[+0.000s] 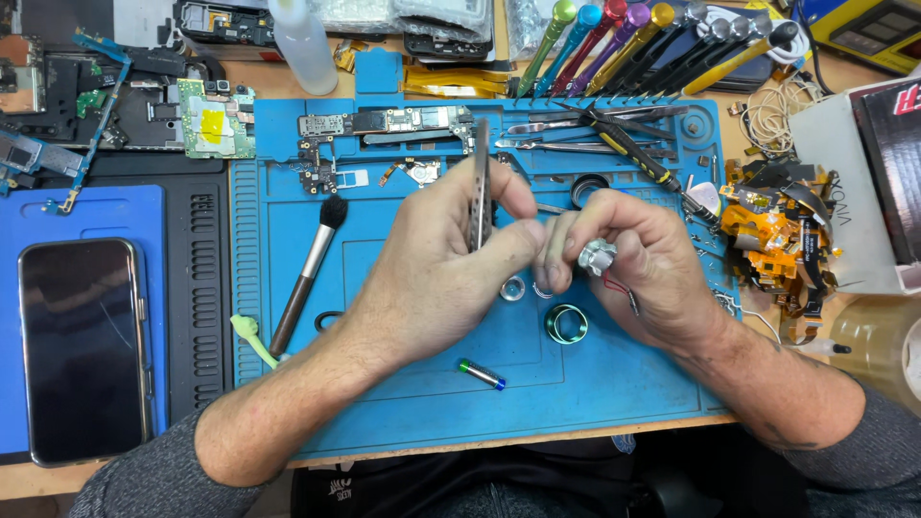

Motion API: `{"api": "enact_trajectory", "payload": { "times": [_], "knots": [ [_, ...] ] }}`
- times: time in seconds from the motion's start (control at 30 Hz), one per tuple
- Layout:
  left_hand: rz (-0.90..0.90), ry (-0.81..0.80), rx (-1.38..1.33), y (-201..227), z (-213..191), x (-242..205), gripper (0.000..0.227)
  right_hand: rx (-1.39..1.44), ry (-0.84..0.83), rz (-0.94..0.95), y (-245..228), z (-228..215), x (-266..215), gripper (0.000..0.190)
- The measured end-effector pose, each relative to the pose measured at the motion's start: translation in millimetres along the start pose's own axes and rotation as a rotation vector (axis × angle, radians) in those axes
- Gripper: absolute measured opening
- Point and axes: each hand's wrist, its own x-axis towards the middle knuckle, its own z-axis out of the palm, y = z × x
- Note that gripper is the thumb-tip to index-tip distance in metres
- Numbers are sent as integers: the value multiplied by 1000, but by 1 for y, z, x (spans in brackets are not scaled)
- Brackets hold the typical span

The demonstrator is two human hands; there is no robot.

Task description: The person assembles a small cylindrical electronic device using tweezers and a brush. They place a small component into a housing, insert a battery, attach wires, and fit the assembly into a black cylindrical casing. The workspace contains various tools and disassembled electronic parts.

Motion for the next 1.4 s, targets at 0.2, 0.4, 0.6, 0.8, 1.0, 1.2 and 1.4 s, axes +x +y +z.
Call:
{"api": "enact_trajectory", "payload": {
  "times": [0.2, 0.4, 0.6, 0.8, 1.0, 1.2, 1.4],
  "knots": [
    [-150, -502, 1045, 11, -10, -3, 25, 226, 69, 44, -6, -4, 3, 29],
    [-92, -759, 1262, 0, -8, -10, 35, 353, 116, 51, 3, -15, -3, 33],
    [-100, -872, 1356, 10, -15, -11, 37, 345, 131, 53, 0, -10, 0, 19],
    [-46, -762, 1443, -3, -18, -11, 34, 423, 179, 153, -1, -11, 0, 19],
    [-36, -767, 1466, -4, -18, -13, 35, 311, 171, 127, 4, -12, -1, 28],
    [21, -709, 1427, -4, -21, -14, 42, 240, 169, 138, 2, -10, -1, 28],
    [241, -366, 1404, 4, -23, -13, 49, 202, 171, 136, 4, -10, -3, 30]
  ]
}}
